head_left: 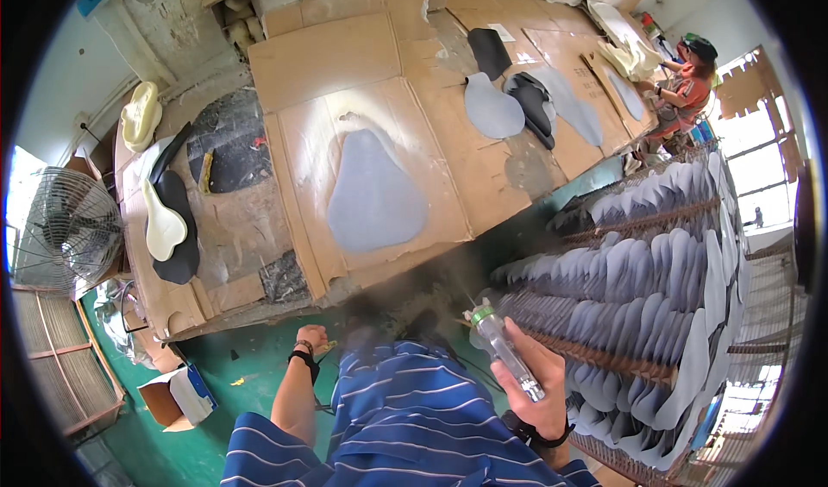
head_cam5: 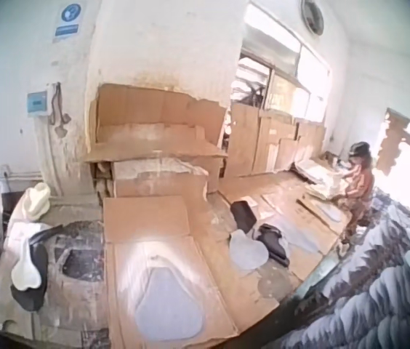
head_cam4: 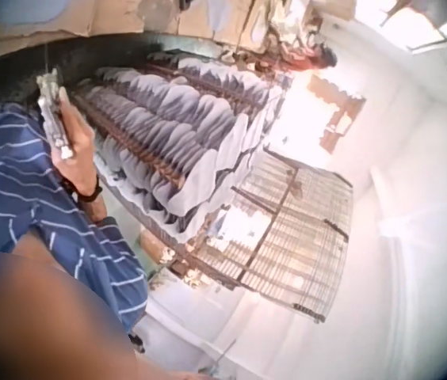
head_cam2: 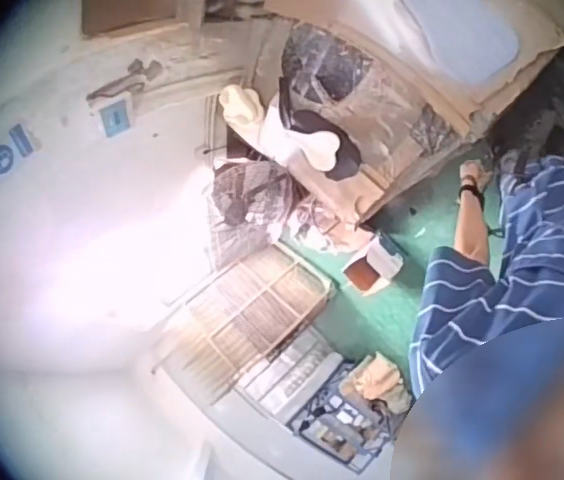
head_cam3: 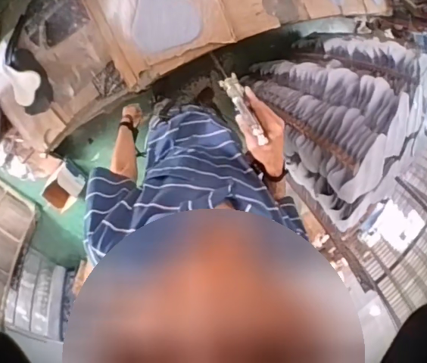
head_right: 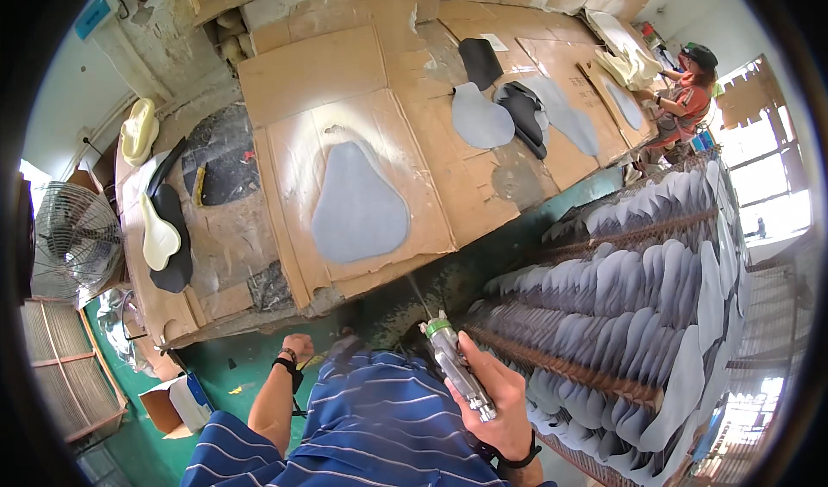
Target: The person sprays a grey shoe insole with a handheld spray bottle while it rests on a cardboard-covered workbench. After spraying, the person picks up the insole and places it onto a metal drying rack filled with similar insoles. This process is repeated for multiple insoles.
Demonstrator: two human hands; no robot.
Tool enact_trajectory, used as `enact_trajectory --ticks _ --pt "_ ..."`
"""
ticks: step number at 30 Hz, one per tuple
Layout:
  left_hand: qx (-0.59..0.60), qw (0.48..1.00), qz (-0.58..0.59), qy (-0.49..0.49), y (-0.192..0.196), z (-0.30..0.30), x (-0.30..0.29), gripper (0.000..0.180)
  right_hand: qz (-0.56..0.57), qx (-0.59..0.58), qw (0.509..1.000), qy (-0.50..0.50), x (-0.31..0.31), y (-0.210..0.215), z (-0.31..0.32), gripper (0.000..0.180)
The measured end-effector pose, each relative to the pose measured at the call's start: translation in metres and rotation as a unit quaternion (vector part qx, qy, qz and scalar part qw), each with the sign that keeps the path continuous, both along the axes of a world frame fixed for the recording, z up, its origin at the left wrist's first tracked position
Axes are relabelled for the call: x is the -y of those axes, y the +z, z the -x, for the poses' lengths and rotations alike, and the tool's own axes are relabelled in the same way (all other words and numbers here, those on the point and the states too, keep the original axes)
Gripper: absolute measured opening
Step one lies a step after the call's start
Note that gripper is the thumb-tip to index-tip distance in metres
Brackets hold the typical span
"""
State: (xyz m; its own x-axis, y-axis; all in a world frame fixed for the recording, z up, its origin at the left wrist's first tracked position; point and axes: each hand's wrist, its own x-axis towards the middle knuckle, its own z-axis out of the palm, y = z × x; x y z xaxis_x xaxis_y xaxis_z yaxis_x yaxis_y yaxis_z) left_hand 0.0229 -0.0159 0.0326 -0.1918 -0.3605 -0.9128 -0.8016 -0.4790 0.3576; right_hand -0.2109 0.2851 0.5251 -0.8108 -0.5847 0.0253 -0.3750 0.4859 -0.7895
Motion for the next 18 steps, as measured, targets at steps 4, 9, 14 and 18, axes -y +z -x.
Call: enact_trajectory --ticks 4,9,14,18 --pt "-0.018 0.999 -0.010 -0.033 -0.006 0.022 0.010 0.034 -0.050 0.062 0.996 0.033 -0.013 0.002 -0.009 0.059" --pt "-0.028 0.998 -0.001 -0.063 -0.004 0.037 0.000 0.037 -0.026 0.010 0.998 0.051 -0.017 -0.008 -0.010 0.059" --pt "-0.031 0.997 -0.005 -0.067 -0.003 0.027 -0.006 0.034 0.040 -0.040 0.998 0.015 -0.001 -0.007 -0.001 0.056" --pt "-0.009 0.997 -0.005 -0.075 -0.008 0.011 -0.008 0.031 0.030 -0.029 0.999 0.016 -0.008 -0.007 -0.003 0.056"
